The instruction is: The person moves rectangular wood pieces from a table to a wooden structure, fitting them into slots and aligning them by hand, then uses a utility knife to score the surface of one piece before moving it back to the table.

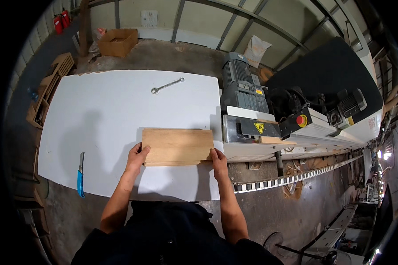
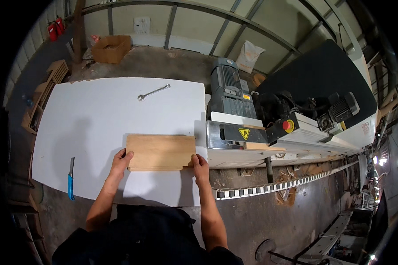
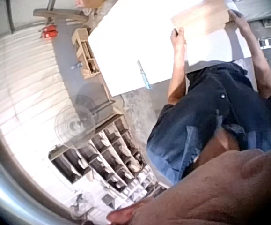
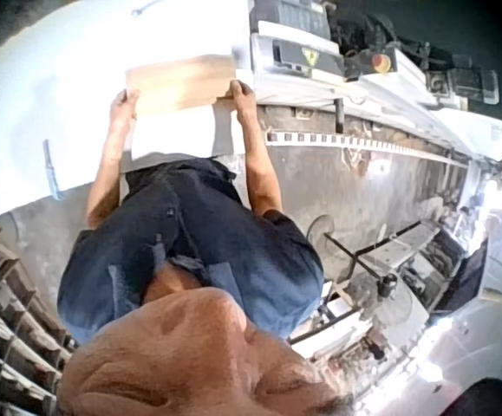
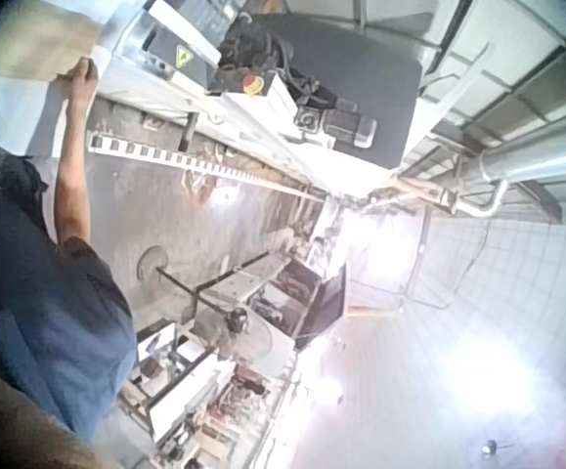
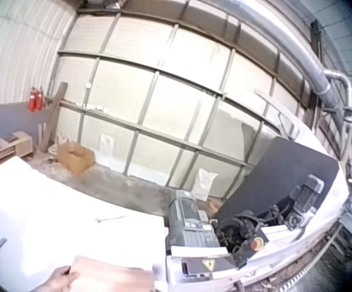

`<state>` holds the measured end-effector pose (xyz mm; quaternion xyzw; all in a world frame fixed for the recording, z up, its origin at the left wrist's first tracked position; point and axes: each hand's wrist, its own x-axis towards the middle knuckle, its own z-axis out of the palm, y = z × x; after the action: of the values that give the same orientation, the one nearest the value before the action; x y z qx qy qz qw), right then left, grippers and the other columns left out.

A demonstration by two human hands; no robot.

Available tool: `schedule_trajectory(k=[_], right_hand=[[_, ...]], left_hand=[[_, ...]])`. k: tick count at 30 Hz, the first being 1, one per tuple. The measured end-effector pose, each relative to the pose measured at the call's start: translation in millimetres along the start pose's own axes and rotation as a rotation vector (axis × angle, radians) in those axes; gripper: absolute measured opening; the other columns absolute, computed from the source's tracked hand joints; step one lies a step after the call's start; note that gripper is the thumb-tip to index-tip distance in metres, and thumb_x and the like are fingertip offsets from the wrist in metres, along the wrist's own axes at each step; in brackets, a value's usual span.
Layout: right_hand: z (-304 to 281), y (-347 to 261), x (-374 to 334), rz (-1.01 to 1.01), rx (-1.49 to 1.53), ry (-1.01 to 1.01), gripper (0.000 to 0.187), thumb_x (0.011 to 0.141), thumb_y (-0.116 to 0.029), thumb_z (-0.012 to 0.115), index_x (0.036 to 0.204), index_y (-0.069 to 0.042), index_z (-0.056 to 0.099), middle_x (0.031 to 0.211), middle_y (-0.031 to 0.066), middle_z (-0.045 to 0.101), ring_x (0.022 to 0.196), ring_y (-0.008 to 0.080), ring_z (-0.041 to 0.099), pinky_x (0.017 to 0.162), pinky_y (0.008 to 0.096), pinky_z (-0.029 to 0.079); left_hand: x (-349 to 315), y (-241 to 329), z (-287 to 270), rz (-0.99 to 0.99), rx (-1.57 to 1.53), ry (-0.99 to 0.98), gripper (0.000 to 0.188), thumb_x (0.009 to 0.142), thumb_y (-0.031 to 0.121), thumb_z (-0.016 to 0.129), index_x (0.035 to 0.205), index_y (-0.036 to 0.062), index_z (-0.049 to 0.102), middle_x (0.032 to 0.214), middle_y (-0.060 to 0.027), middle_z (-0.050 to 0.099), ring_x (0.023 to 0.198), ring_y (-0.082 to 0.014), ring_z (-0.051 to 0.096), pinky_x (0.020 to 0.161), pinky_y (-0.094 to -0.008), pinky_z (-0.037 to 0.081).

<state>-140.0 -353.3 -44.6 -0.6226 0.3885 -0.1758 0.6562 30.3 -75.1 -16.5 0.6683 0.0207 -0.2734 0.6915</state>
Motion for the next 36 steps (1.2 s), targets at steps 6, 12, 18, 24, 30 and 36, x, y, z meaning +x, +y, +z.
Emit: schedule_trajectory(k=[6,12,18,24,30,36], right_hand=[[-25.0,-5.6,18.5,0.104,0.285,0.127,0.046,0.081,-0.052,0.065,0.089,-0.007,0.058,0.081,0.0027,0.061,0.072,0.014,0.058,0.063,0.0278,0.047],[-46.3,-44.4,38.4,0.217,0.585,0.311,0.055,0.075,-0.061,0.066,0.085,-0.008,0.052,0.076,0.0041,0.056,0.072,0.0195,0.059,0.06,0.0303,0.047],[-45.6,-56.9,48.2,0.272,0.51,0.404,0.034,0.083,-0.031,0.07,0.08,-0.004,0.05,0.064,0.0046,0.054,0.051,0.0168,0.054,0.042,0.0261,0.041],[-26.5,-54.6,23.8,0.136,0.486,0.215,0.019,0.083,-0.004,0.065,0.072,-0.005,0.05,0.06,0.0041,0.053,0.043,0.0125,0.045,0.04,0.0266,0.039],[12.4,-60.0,-49.5,0.238,0.518,0.098,0.005,0.086,-0.006,0.06,0.088,-0.002,0.057,0.07,0.0077,0.06,0.059,0.0214,0.061,0.053,0.0289,0.049],[39.3,-50.4,-78.5,0.259,0.639,-0.016,0.013,0.082,-0.01,0.069,0.092,-0.004,0.062,0.072,0.0053,0.062,0.058,0.0174,0.058,0.055,0.0311,0.048]], left_hand=[[-0.6,4.5,-3.1,-0.016,0.058,-0.036,0.042,0.086,0.016,0.063,0.122,-0.0037,0.052,0.107,-0.0107,0.061,0.093,-0.0174,0.057,0.082,-0.0284,0.046],[-4.2,8.1,-4.8,0.328,0.35,0.252,0.048,0.086,0.016,0.062,0.126,-0.0039,0.047,0.122,-0.014,0.051,0.107,-0.0224,0.051,0.087,-0.0305,0.043],[-23.6,32.8,33.1,0.573,0.367,0.057,0.04,0.086,0.01,0.061,0.124,0.0009,0.052,0.119,-0.0106,0.054,0.105,-0.019,0.052,0.087,-0.0303,0.043],[-44.9,29.4,69.7,0.345,0.136,-0.294,0.024,0.087,0.005,0.059,0.11,0.0008,0.059,0.09,-0.0023,0.061,0.079,-0.0097,0.053,0.071,-0.024,0.046],[-54.7,22.4,102.4,0.266,0.197,-0.423,0.028,0.089,0.014,0.06,0.111,-0.0019,0.054,0.093,-0.0058,0.061,0.077,-0.0105,0.054,0.067,-0.026,0.046],[-42.3,2.7,93.9,0.135,-0.194,-0.31,0.028,0.088,0.008,0.058,0.114,-0.0006,0.055,0.078,0.0001,0.055,0.069,-0.0063,0.048,0.06,-0.0224,0.041]])
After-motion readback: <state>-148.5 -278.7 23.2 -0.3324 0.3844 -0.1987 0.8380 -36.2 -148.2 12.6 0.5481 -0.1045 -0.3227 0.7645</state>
